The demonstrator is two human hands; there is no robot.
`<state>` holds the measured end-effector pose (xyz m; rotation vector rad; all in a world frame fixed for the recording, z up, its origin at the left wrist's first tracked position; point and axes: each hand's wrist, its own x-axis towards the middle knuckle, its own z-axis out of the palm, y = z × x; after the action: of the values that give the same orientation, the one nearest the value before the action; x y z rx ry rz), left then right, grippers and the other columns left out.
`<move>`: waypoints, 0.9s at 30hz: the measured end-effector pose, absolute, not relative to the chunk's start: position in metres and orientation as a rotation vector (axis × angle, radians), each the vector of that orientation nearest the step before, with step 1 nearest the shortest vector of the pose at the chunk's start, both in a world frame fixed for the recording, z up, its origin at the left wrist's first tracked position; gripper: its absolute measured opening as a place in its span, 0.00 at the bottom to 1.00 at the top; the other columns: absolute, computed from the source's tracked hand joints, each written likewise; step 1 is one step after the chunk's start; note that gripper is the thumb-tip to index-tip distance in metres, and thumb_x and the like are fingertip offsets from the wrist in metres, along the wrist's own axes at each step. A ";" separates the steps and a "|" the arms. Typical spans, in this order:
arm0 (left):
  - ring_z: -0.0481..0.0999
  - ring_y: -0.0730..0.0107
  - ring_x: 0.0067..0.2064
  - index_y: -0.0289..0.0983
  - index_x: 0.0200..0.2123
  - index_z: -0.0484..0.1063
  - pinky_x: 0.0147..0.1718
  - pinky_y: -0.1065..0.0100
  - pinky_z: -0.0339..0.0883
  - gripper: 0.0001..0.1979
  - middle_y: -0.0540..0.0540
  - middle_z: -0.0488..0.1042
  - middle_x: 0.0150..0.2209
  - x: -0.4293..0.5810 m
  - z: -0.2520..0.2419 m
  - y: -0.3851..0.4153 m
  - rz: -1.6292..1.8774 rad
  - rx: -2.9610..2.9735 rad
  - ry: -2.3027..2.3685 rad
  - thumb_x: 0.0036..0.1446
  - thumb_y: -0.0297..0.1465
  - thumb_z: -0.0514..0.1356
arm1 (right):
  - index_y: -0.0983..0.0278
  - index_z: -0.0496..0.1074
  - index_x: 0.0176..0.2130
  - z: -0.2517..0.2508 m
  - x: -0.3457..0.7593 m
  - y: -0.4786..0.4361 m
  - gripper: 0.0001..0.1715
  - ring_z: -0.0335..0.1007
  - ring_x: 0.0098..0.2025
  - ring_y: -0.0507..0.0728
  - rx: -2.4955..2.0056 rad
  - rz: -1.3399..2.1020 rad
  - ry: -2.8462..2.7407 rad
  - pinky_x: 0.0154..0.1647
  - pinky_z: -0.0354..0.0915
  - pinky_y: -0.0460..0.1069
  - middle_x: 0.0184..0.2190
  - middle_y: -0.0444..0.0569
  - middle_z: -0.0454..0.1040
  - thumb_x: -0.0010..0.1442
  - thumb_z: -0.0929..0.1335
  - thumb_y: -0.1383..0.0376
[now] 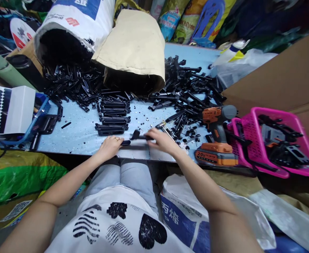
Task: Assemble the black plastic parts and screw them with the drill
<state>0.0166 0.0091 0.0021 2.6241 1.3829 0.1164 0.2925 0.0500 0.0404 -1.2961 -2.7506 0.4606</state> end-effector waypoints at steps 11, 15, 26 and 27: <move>0.68 0.50 0.48 0.35 0.48 0.64 0.44 0.56 0.63 0.33 0.38 0.69 0.46 0.036 0.010 0.015 0.153 2.458 1.285 0.49 0.54 0.58 | 0.63 0.66 0.43 0.025 0.259 0.004 0.23 0.71 0.35 0.55 -1.357 0.221 -3.078 0.31 0.53 0.47 0.36 0.50 0.72 0.67 0.54 0.50; 0.70 0.52 0.47 0.36 0.48 0.62 0.43 0.58 0.63 0.36 0.39 0.70 0.44 0.031 0.008 0.011 0.222 2.436 1.266 0.44 0.56 0.61 | 0.61 0.67 0.44 0.036 0.255 -0.002 0.24 0.72 0.34 0.55 -1.362 0.219 -3.067 0.29 0.51 0.47 0.36 0.49 0.72 0.67 0.53 0.49; 0.74 0.56 0.45 0.37 0.46 0.63 0.41 0.62 0.66 0.28 0.40 0.72 0.44 0.019 0.001 0.007 0.470 2.498 1.237 0.50 0.52 0.59 | 0.64 0.66 0.46 0.059 0.244 -0.010 0.22 0.68 0.38 0.57 -1.338 0.011 -3.020 0.35 0.50 0.49 0.38 0.54 0.71 0.69 0.52 0.56; 0.74 0.57 0.43 0.37 0.45 0.64 0.40 0.62 0.66 0.27 0.40 0.72 0.43 0.018 -0.001 0.007 0.506 2.508 1.237 0.51 0.52 0.59 | 0.64 0.66 0.46 0.062 0.243 -0.009 0.22 0.67 0.38 0.57 -1.322 -0.008 -3.027 0.35 0.50 0.50 0.38 0.54 0.71 0.69 0.52 0.56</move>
<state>0.0184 0.0065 -0.0008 2.5082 1.2370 0.5060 0.2431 -0.0087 0.0619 -1.3225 -3.0266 -0.0082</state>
